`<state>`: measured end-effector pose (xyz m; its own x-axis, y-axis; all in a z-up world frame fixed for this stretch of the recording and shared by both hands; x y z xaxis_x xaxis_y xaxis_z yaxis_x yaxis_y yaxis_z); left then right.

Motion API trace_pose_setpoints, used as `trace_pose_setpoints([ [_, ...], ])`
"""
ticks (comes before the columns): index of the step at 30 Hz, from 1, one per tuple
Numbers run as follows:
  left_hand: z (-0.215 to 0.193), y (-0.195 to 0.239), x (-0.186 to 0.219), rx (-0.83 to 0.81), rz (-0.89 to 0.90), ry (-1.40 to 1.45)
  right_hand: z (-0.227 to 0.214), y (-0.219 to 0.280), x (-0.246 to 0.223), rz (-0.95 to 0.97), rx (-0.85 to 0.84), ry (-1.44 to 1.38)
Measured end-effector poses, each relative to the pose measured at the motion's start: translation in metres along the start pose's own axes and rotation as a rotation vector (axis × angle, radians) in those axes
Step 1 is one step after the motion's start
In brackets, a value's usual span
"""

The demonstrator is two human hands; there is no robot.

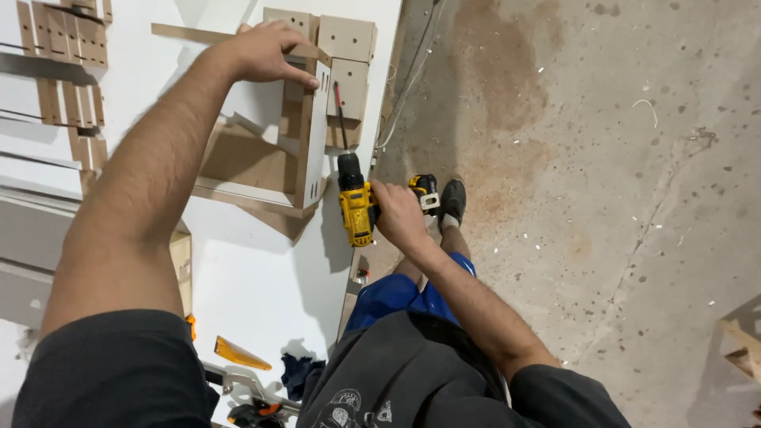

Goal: Assembling wooden panels using a power drill to drive screws into pocket holes

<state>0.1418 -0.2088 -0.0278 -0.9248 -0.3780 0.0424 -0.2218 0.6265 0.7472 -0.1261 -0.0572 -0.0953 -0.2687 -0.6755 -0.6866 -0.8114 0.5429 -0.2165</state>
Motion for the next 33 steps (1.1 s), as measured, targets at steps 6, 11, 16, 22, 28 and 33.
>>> trace_pose_setpoints([
  [6, -0.004, 0.013, 0.005, -0.003, -0.018, 0.066, 0.018, -0.004, -0.003, -0.007, 0.008, 0.041],
  [11, -0.001, 0.01, 0.002, 0.011, -0.027, 0.051, 0.013, -0.011, -0.009, -0.022, 0.03, 0.061],
  [16, -0.003, 0.015, 0.005, 0.015, -0.022, 0.062, 0.018, -0.011, -0.011, -0.013, 0.046, 0.06],
  [22, -0.001, 0.013, 0.002, 0.015, -0.037, 0.071, 0.024, -0.009, -0.015, 0.022, 0.083, 0.085],
  [28, -0.001, 0.011, 0.002, 0.013, -0.027, 0.085, 0.026, -0.012, -0.015, 0.047, 0.076, 0.091],
  [33, 0.0, 0.011, 0.001, 0.012, -0.035, 0.076, 0.029, -0.013, -0.015, 0.07, 0.057, 0.062],
])
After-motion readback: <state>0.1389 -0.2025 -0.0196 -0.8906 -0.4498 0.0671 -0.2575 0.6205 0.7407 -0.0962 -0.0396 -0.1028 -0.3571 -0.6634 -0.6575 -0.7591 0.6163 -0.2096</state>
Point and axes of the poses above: each hand's wrist, its own y-axis away from the middle knuckle, its own z-axis out of the palm, x = y × z, the point moved 9 cm from there along -y, towards the middle knuckle, and after that the axes turned 14 degrees about -z, right-handed, at the moved point
